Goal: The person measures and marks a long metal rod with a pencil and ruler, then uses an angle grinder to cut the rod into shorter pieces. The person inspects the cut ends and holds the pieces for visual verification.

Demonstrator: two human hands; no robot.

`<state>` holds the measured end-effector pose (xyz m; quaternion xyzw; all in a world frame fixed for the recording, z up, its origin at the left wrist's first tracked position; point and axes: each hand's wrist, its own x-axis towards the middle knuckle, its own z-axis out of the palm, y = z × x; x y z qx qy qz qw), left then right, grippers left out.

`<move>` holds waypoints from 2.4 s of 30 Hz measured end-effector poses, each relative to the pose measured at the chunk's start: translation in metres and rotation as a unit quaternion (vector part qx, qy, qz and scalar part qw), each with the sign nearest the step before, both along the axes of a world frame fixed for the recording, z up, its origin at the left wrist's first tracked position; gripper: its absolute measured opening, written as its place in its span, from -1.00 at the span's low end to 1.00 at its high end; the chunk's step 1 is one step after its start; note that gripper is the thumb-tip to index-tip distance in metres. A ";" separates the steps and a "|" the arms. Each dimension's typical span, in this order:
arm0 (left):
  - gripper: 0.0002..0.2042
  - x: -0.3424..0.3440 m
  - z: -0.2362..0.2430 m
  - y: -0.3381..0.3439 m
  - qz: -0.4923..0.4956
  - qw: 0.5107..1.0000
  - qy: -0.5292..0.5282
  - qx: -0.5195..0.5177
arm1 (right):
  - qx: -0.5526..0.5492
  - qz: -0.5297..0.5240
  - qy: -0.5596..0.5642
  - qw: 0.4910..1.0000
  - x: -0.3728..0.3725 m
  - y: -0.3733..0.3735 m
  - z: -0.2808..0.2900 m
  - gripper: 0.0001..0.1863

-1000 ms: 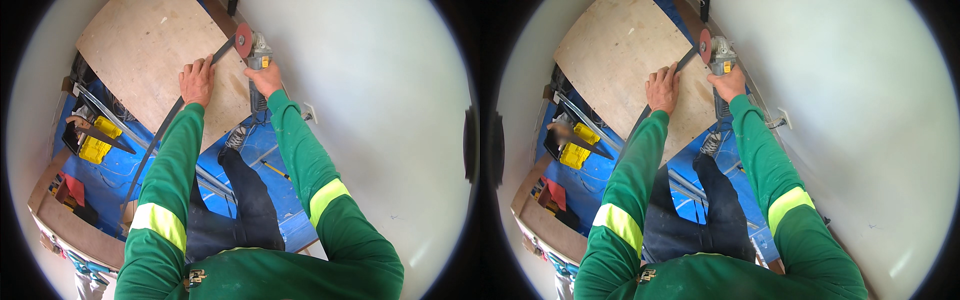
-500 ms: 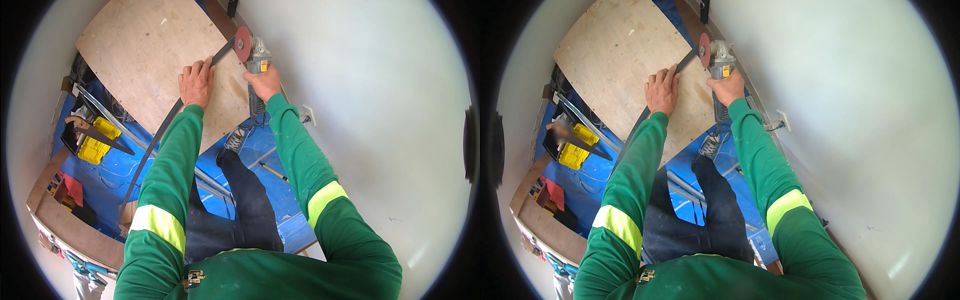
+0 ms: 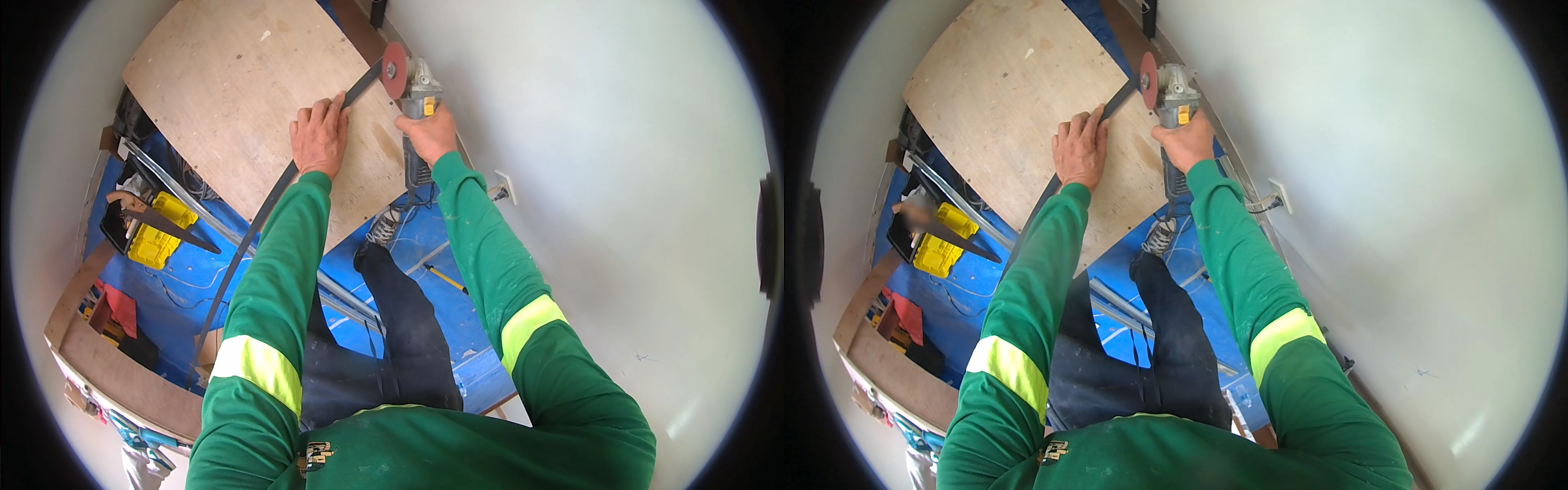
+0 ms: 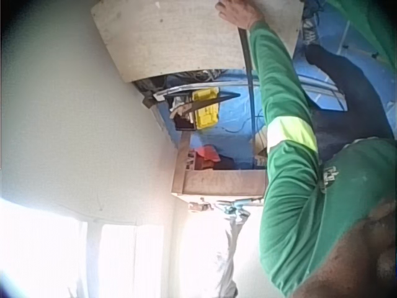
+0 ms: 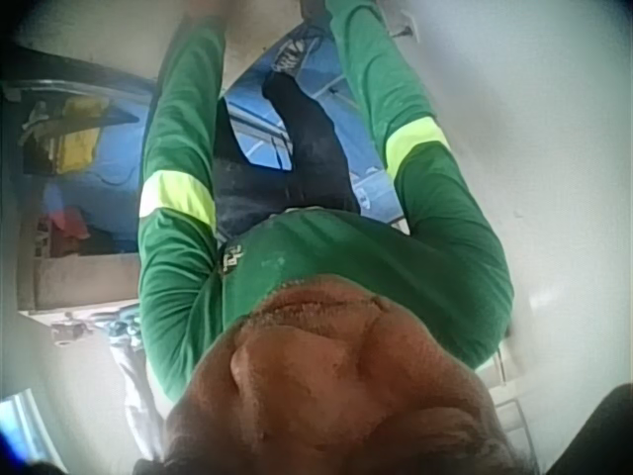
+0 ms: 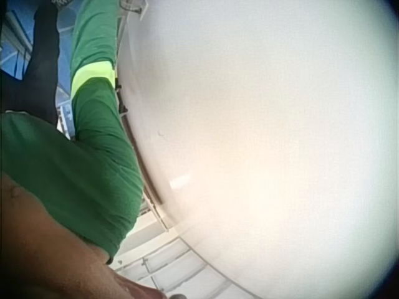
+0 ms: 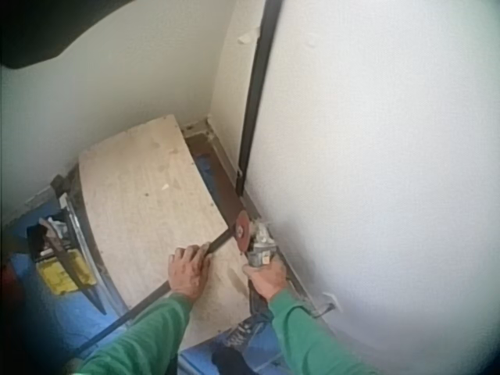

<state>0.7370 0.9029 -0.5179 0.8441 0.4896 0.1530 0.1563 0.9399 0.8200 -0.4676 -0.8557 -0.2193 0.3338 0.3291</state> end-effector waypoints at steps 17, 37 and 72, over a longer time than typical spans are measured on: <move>-0.63 0.001 0.002 0.000 0.003 1.000 -0.001 -0.016 | -0.007 0.001 0.016 1.000 0.002 -0.001 -0.007 -0.36; -0.62 0.000 0.002 0.001 -0.002 1.000 0.003 -0.021 | 0.013 0.000 0.018 1.000 0.002 0.002 -0.011 -0.42; -0.62 -0.002 0.001 -0.003 0.001 1.000 0.001 -0.017 | 0.024 -0.006 0.014 1.000 -0.002 0.005 -0.006 -0.40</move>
